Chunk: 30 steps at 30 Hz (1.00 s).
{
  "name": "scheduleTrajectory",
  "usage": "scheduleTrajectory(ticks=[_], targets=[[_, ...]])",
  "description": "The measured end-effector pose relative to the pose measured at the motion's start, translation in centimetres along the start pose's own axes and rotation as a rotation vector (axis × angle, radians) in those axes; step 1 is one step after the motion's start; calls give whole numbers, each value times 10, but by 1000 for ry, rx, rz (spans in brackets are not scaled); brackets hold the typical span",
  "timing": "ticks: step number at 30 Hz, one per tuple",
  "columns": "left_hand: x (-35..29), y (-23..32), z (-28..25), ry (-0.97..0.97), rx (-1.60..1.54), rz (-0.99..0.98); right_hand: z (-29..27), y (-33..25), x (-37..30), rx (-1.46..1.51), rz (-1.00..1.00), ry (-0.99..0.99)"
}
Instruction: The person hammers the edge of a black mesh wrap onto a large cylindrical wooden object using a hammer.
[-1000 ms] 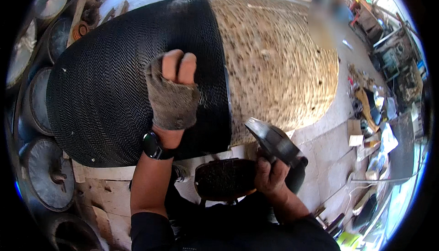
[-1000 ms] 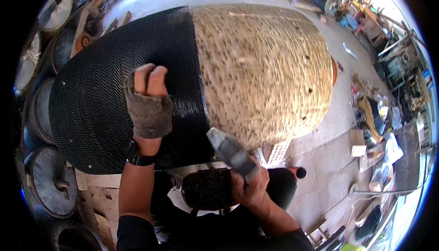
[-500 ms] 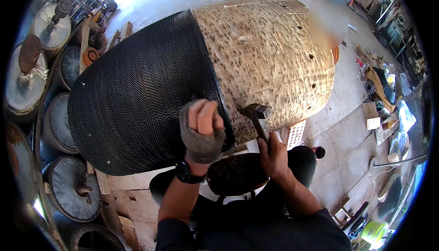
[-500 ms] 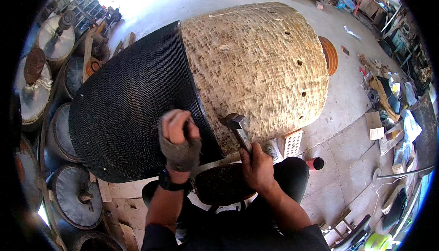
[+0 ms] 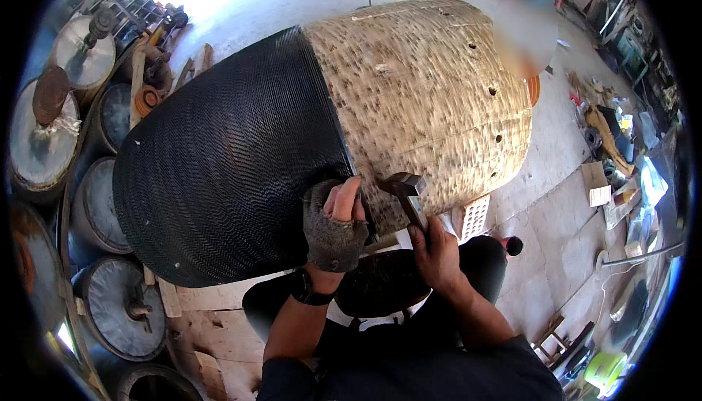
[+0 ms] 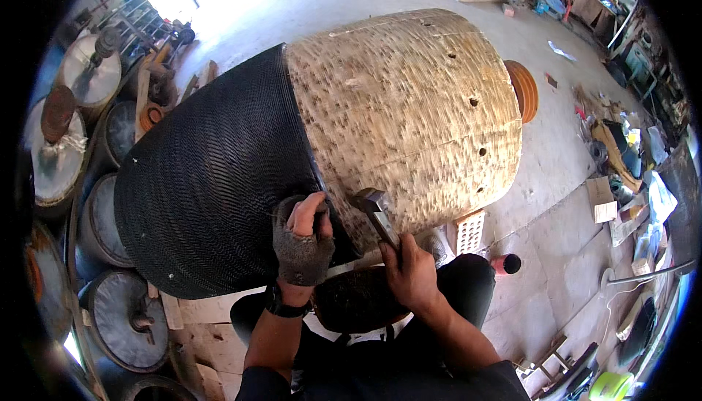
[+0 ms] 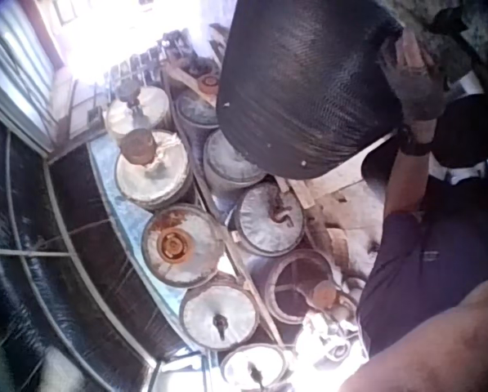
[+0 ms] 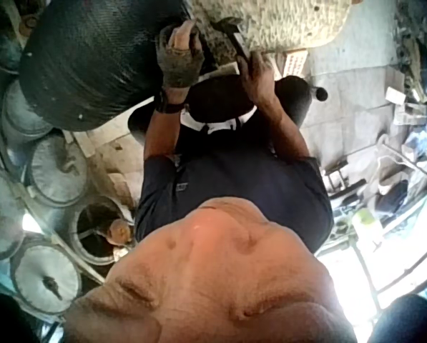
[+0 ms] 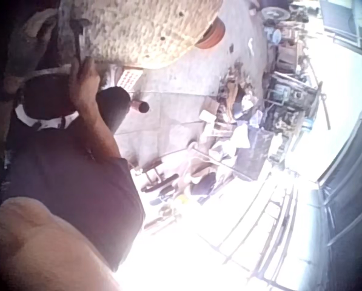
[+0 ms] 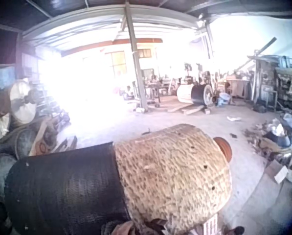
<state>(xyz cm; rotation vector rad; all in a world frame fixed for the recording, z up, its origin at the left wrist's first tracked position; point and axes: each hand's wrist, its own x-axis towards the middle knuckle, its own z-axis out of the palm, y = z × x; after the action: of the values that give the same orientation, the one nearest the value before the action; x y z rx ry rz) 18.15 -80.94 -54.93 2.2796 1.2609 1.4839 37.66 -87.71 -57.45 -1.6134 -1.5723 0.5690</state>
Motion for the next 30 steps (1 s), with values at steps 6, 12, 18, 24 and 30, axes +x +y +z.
scheduleTrajectory(ticks=[6, 12, 18, 24, 30], targets=[[6, 2, -1, -12, -52, -33, -1, 0, -2, -10, -3, 0], [18, 10, -6, -76, 137, -38, -4, -3, -3, -4, -4, -17], [14, 15, 8, -75, 140, -48, -5, -1, -11, 41, -6, 7], [20, 17, 13, 0, 127, -33, -14, -26, -6, -41, -67, -5], [19, 21, 13, -96, 192, -117, -10, -24, -9, -10, -96, 42]])
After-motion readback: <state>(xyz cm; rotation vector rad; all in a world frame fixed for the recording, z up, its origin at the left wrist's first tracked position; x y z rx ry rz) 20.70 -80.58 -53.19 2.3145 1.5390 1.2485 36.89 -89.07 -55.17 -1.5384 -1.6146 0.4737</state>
